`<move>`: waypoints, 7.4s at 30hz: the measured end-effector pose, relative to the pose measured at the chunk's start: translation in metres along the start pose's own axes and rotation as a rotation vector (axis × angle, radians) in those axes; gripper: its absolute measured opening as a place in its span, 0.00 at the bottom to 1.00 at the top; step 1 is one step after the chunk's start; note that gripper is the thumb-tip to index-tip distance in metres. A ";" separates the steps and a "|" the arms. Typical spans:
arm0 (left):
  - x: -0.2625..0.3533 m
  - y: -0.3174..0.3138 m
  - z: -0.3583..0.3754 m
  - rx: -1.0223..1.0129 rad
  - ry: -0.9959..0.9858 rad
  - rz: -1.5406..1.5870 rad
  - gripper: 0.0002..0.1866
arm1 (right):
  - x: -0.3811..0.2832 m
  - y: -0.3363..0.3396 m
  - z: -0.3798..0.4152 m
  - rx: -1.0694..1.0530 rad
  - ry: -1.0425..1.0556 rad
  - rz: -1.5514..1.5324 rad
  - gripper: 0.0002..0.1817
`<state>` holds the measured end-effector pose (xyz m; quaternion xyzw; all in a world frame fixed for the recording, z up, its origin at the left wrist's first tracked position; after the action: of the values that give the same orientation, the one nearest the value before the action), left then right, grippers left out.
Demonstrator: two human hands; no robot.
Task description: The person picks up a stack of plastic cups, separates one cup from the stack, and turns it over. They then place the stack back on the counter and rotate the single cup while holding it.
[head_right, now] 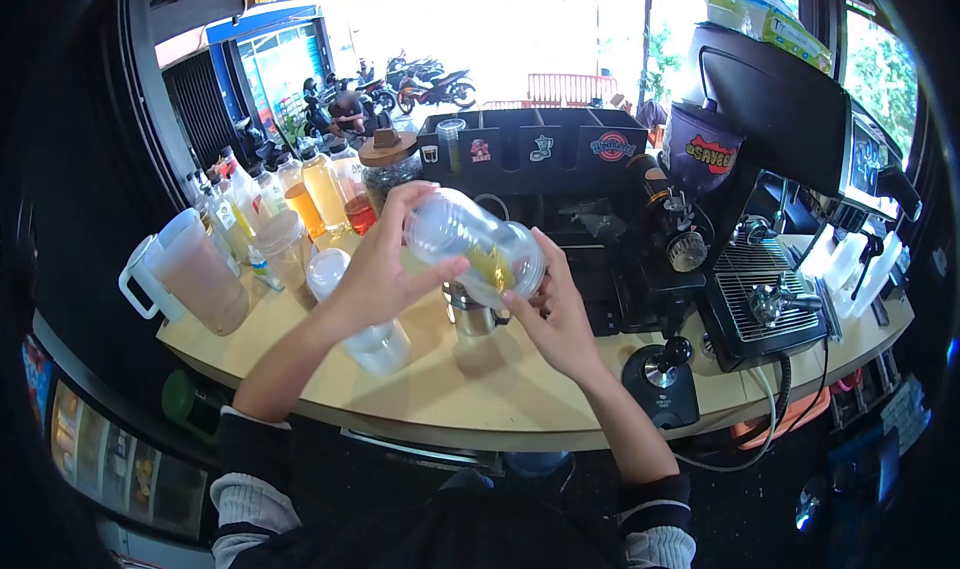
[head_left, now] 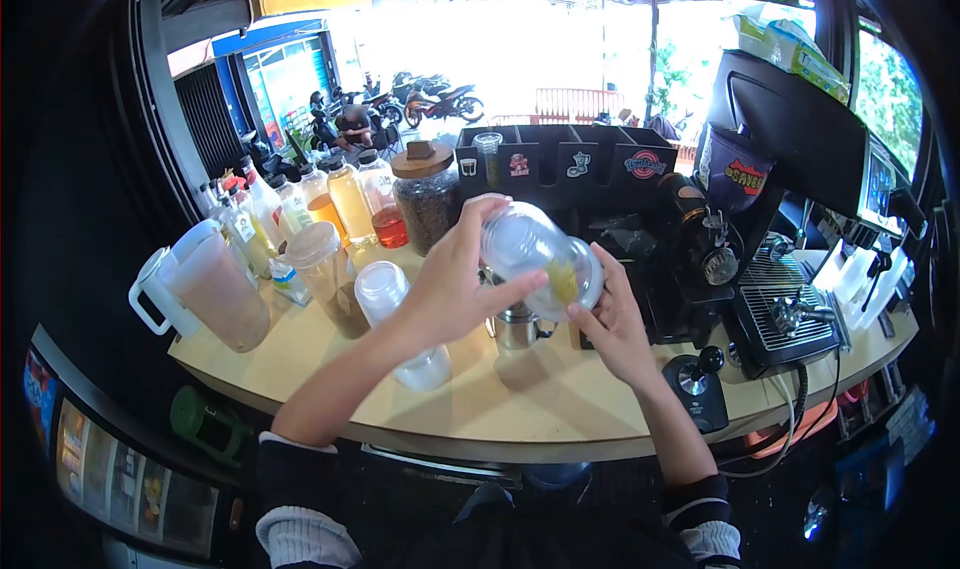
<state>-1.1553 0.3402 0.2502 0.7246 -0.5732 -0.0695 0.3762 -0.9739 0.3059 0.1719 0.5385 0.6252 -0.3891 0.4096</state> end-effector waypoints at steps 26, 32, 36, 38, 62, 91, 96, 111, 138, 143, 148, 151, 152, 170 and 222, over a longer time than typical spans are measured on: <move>-0.204 0.063 -0.146 -0.130 -0.193 -0.290 0.37 | -0.067 0.026 -0.327 0.456 0.611 0.831 0.50; -0.222 0.038 -0.144 -0.364 -0.160 -0.376 0.32 | -0.021 0.059 -0.349 0.420 0.436 0.784 0.45; -0.229 0.017 -0.148 -0.496 -0.096 -0.385 0.35 | -0.013 0.069 -0.345 0.467 0.330 0.807 0.45; -0.232 0.009 -0.150 -0.541 -0.075 -0.347 0.36 | -0.011 0.077 -0.346 0.468 0.247 0.799 0.45; -0.247 -0.015 -0.144 -0.588 -0.067 -0.416 0.37 | 0.030 0.085 -0.339 0.014 -0.048 1.023 0.29; -0.090 0.087 0.036 0.513 -0.094 0.039 0.11 | -0.019 -0.116 -0.100 -0.344 0.276 0.548 0.34; -0.105 0.043 0.166 0.758 0.148 0.157 0.25 | 0.051 -0.136 -0.074 -0.458 -0.016 0.470 0.57; -0.115 -0.016 0.203 0.424 0.571 0.182 0.50 | 0.095 -0.164 -0.072 -0.485 -0.029 0.368 0.61; -0.119 -0.009 0.201 0.433 0.575 0.155 0.47 | 0.084 -0.168 -0.086 -0.277 0.011 0.147 0.41; -0.121 -0.012 0.203 0.404 0.536 0.159 0.50 | 0.059 -0.169 -0.104 -0.386 0.079 0.193 0.40; -0.118 -0.013 0.205 0.394 0.553 0.147 0.52 | 0.044 -0.160 -0.113 -0.372 0.008 0.056 0.40; -0.121 -0.014 0.203 0.411 0.537 0.116 0.53 | 0.019 -0.146 -0.113 -0.315 -0.068 -0.030 0.37; -0.122 -0.015 0.203 0.408 0.528 0.119 0.53 | 0.020 -0.140 -0.113 -0.307 -0.062 -0.028 0.37; 0.000 -0.037 0.139 0.621 0.201 0.450 0.47 | 0.014 -0.051 0.004 -0.462 -0.060 0.270 0.45; 0.005 -0.182 0.089 -0.006 0.248 0.518 0.42 | 0.091 0.058 0.087 0.171 -0.111 0.513 0.41</move>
<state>-1.0598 0.3054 0.0750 0.5558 -0.6886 0.1165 0.4509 -0.9158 0.2642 0.0530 0.6897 0.4098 -0.3531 0.4814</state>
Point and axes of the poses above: each hand's wrist, its own z-axis away from the middle knuckle, its own y-axis out of the back of the hand, x = y × z, the point moved 4 cm from there along -z, towards the middle knuckle, and after that the axes turned 9 degrees about -y, right-handed, at the moved point
